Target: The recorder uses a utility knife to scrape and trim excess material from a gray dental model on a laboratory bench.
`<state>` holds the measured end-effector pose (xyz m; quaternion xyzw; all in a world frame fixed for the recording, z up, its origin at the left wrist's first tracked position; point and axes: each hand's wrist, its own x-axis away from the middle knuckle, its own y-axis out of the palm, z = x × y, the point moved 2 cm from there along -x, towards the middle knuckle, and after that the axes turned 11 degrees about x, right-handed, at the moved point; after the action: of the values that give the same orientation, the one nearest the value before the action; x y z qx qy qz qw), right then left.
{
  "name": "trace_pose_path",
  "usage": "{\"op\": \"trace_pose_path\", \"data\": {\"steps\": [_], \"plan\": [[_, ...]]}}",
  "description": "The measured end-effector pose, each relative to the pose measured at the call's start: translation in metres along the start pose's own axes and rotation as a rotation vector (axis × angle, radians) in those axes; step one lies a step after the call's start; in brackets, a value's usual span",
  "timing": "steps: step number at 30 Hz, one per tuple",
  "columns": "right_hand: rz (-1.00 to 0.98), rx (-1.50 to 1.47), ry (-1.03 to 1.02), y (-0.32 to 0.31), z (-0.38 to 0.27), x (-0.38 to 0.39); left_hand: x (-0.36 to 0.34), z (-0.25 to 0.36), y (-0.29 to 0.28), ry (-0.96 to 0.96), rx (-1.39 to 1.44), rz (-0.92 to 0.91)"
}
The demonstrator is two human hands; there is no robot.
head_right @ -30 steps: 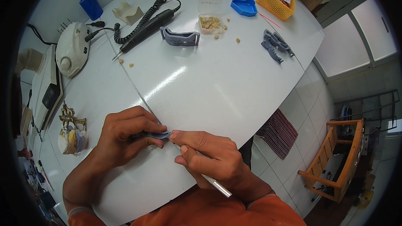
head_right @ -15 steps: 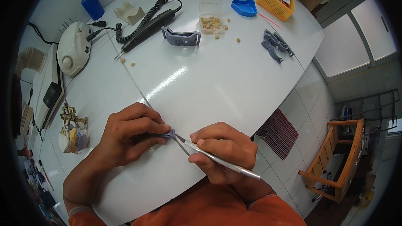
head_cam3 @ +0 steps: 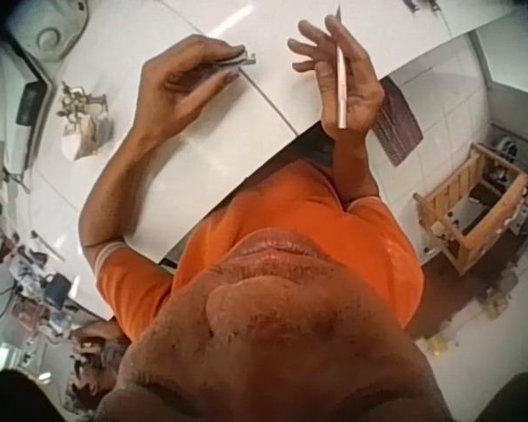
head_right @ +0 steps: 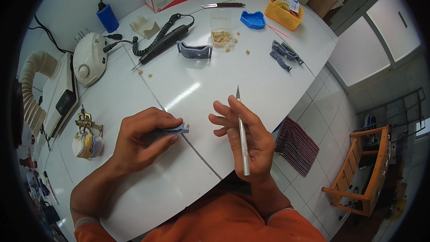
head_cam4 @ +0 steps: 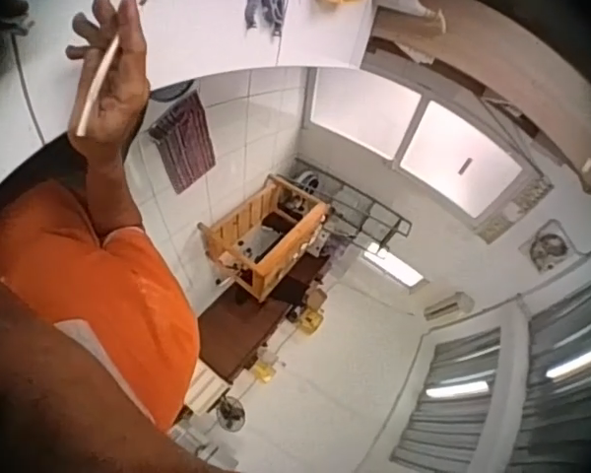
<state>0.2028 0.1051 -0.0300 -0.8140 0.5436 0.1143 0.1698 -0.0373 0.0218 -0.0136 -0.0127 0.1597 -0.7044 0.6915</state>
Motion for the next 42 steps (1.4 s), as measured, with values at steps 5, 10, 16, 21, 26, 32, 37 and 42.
{"op": "trace_pose_path", "data": {"steps": [5,10,16,21,26,32,37,42], "plan": [[-0.141,-0.424,-0.072,-0.016,0.011,-0.007,0.004,-0.001,0.006,-0.029,0.239,0.084],[-0.131,-0.101,-0.024,-0.018,0.001,-0.005,0.003,0.012,0.010,-0.352,0.503,0.132],[-0.191,0.394,-0.062,0.007,-0.011,-0.003,0.001,0.018,0.006,-0.424,0.394,0.169],[-0.175,0.528,-0.301,0.016,-0.005,-0.008,0.003,0.012,0.004,-0.287,0.141,0.162],[-0.234,0.621,-0.298,0.024,-0.017,-0.013,0.001,0.013,0.000,-0.362,0.153,0.178],[-0.287,0.666,-0.335,0.027,-0.014,-0.015,-0.002,0.010,-0.004,-0.455,0.171,0.162],[-0.303,0.740,-0.416,0.028,-0.013,-0.023,-0.002,0.009,-0.003,-0.480,0.133,0.161],[-0.308,0.758,-0.469,0.032,-0.004,-0.022,-0.002,0.006,-0.003,-0.432,0.050,0.145]]}}
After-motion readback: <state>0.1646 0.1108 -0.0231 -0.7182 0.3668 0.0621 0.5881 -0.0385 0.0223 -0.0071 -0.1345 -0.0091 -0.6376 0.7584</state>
